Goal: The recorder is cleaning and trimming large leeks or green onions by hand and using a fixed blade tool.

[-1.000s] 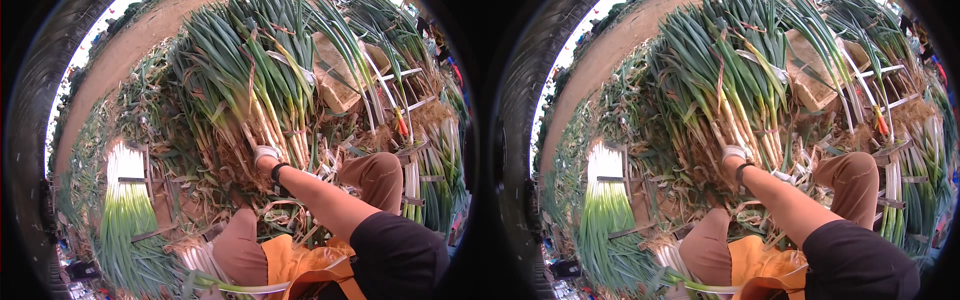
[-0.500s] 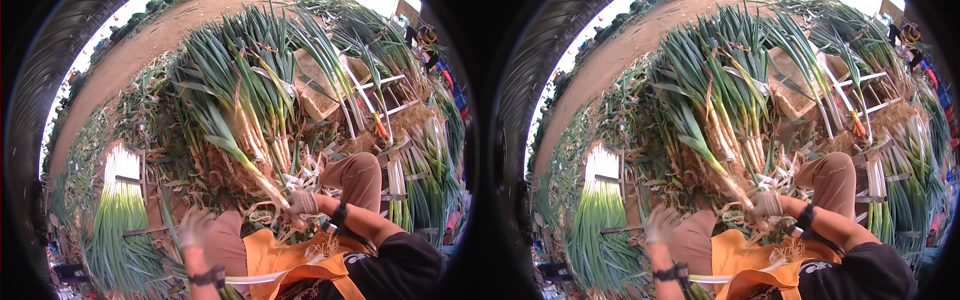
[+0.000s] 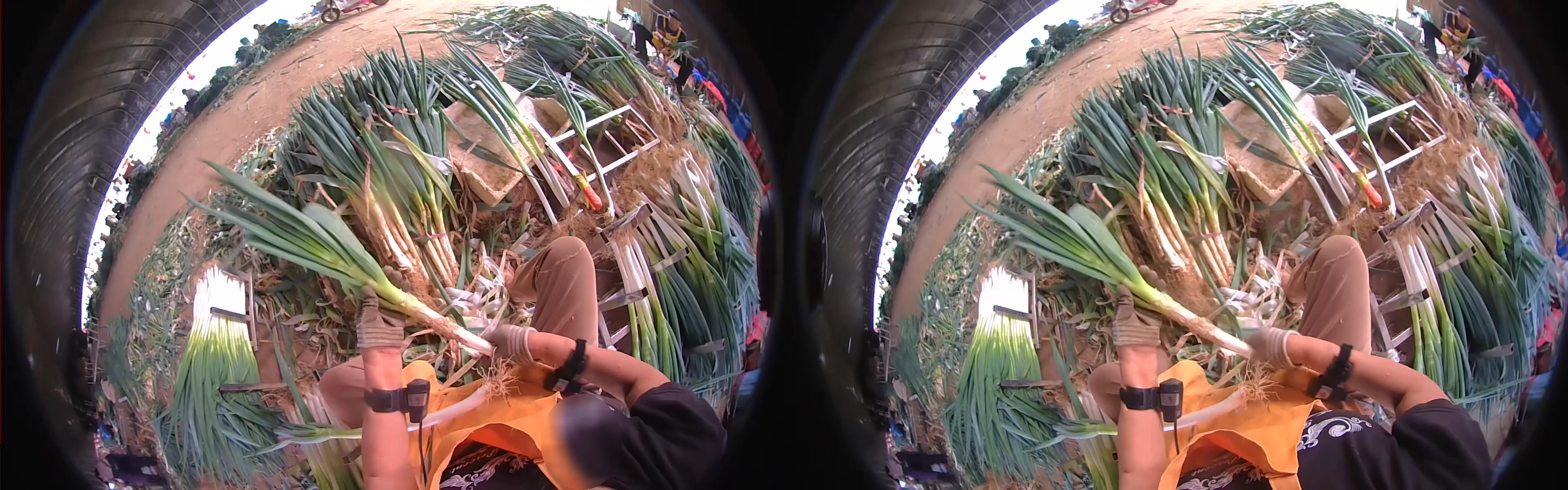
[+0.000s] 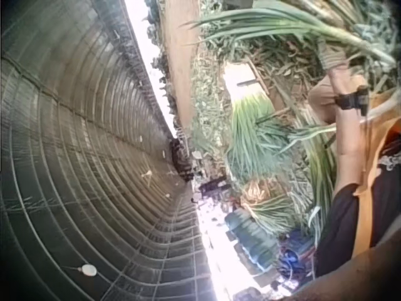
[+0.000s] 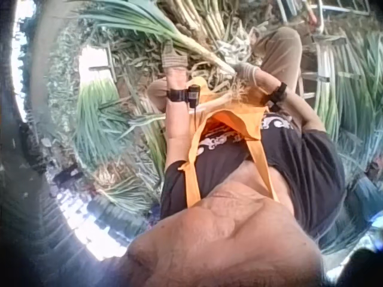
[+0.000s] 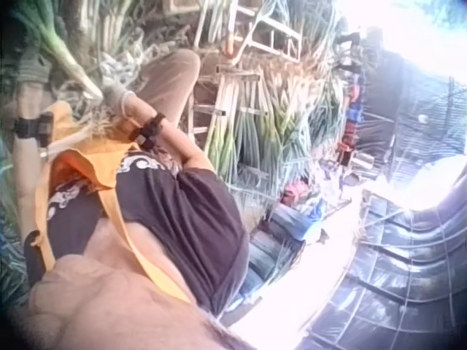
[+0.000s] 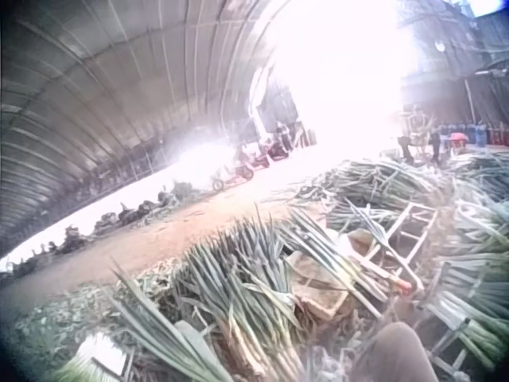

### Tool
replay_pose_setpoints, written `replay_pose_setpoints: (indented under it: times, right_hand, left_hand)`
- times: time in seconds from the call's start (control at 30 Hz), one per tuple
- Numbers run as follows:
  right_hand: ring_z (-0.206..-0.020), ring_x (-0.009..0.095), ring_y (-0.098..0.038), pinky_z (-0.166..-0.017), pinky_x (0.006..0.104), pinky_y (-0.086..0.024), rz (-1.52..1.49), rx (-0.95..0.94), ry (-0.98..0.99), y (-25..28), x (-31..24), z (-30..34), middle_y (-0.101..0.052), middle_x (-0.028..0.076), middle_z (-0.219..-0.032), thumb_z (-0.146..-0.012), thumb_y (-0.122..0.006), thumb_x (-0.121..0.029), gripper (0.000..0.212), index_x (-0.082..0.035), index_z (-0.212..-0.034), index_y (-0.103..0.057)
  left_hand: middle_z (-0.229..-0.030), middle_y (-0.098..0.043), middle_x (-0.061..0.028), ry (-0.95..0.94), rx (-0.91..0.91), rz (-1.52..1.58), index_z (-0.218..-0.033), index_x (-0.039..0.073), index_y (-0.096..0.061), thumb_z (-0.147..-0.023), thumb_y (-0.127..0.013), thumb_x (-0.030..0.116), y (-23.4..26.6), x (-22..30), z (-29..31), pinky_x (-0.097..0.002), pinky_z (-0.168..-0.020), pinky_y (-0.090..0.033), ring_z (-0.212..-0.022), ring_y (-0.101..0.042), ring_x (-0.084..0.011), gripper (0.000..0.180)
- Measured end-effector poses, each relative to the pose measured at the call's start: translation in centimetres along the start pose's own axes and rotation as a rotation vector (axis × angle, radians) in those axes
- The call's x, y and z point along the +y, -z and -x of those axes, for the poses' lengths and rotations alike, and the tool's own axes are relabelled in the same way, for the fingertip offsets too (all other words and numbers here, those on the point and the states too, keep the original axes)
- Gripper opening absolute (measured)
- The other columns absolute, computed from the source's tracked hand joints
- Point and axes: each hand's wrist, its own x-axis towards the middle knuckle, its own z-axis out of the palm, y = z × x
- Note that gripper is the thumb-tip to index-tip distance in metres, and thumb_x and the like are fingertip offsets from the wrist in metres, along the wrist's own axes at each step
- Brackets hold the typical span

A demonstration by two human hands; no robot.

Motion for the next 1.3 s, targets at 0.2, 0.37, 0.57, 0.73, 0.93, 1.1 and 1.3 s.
replay_pose_setpoints:
  times: [0.2,0.37,0.57,0.73,0.93,1.1,1.3]
  right_hand:
    - [-0.07,0.023,-0.058,-0.067,0.0341,-0.046,-0.343,0.282,0.041,5.1,-10.1,0.4,-0.063,0.013,-0.079,-0.072,-0.07,-0.029,0.035,-0.002,-0.092,-0.06]
    - [-0.068,0.019,-0.059,-0.063,0.0306,-0.047,-0.262,0.451,0.219,9.7,-14.5,0.3,-0.063,0.012,-0.077,-0.072,-0.07,-0.021,0.028,-0.004,-0.093,-0.06]
    - [-0.066,0.02,-0.06,-0.062,0.0319,-0.048,-0.096,0.148,0.166,10.4,-13.4,1.9,-0.064,0.012,-0.077,-0.069,-0.069,-0.025,0.032,-0.004,-0.092,-0.06]
    - [-0.07,0.01,-0.049,-0.064,0.0291,-0.045,-0.047,-0.288,0.058,3.5,-6.0,2.0,-0.059,0.002,-0.075,-0.072,-0.07,-0.016,0.026,-0.003,-0.089,-0.056]
    - [-0.089,0.018,-0.059,-0.082,0.0295,-0.047,-0.293,0.184,0.341,12.5,-16.0,-1.2,-0.06,0.016,-0.108,-0.081,-0.063,-0.022,0.047,0.0,-0.12,-0.05]
    - [-0.063,0.011,-0.056,-0.059,0.028,-0.047,-0.588,0.325,0.117,14.2,-23.9,-5.6,-0.063,0.008,-0.077,-0.076,-0.068,-0.024,0.034,0.004,-0.094,-0.062]
    - [-0.056,0.013,-0.057,-0.047,0.0263,-0.047,-1.061,0.443,-0.094,12.7,-17.7,-6.8,-0.061,0.004,-0.068,-0.074,-0.07,-0.015,0.019,0.001,-0.084,-0.064]
  left_hand:
    - [-0.105,-0.057,-0.0108,-0.16,0.109,-0.063,-0.108,0.0,-0.053,-0.09,-0.044,0.021,-0.9,1.2,0.3,-0.0345,-0.079,-0.049,-0.097,-0.055,-0.0226,0.029]
    - [-0.1,-0.061,-0.0156,0.232,-0.163,-1.982,-0.109,0.005,-0.056,-0.085,-0.051,0.018,5.6,-3.7,3.1,-0.0302,-0.078,-0.049,-0.094,-0.059,-0.0264,0.028]
    - [-0.11,-0.055,-0.0092,-0.178,-0.322,-0.477,-0.125,0.002,-0.04,-0.09,-0.05,0.028,-7.5,6.9,4.4,-0.0327,-0.087,-0.046,-0.095,-0.056,-0.0193,0.045]
    - [-0.101,-0.058,-0.0098,-0.39,0.197,-0.436,-0.11,0.002,-0.052,-0.077,-0.068,0.017,-7.7,10.4,5.0,-0.0319,-0.08,-0.047,-0.09,-0.057,-0.0184,0.039]
    - [-0.098,-0.06,-0.0078,-0.448,0.443,-0.574,-0.105,-0.003,-0.056,-0.07,-0.071,0.003,-5.3,6.8,3.4,-0.0289,-0.074,-0.047,-0.08,-0.057,-0.0166,0.039]
    - [-0.095,-0.06,-0.008,-0.435,0.419,-0.652,-0.103,-0.002,-0.058,-0.07,-0.072,0.003,-6.3,7.3,3.3,-0.0283,-0.071,-0.047,-0.079,-0.057,-0.0161,0.036]
    - [-0.092,-0.061,-0.0045,-0.461,0.237,-0.53,-0.097,0.002,-0.06,-0.072,-0.073,0.009,-6.8,7.3,4.7,-0.0286,-0.07,-0.046,-0.078,-0.057,-0.0152,0.029]
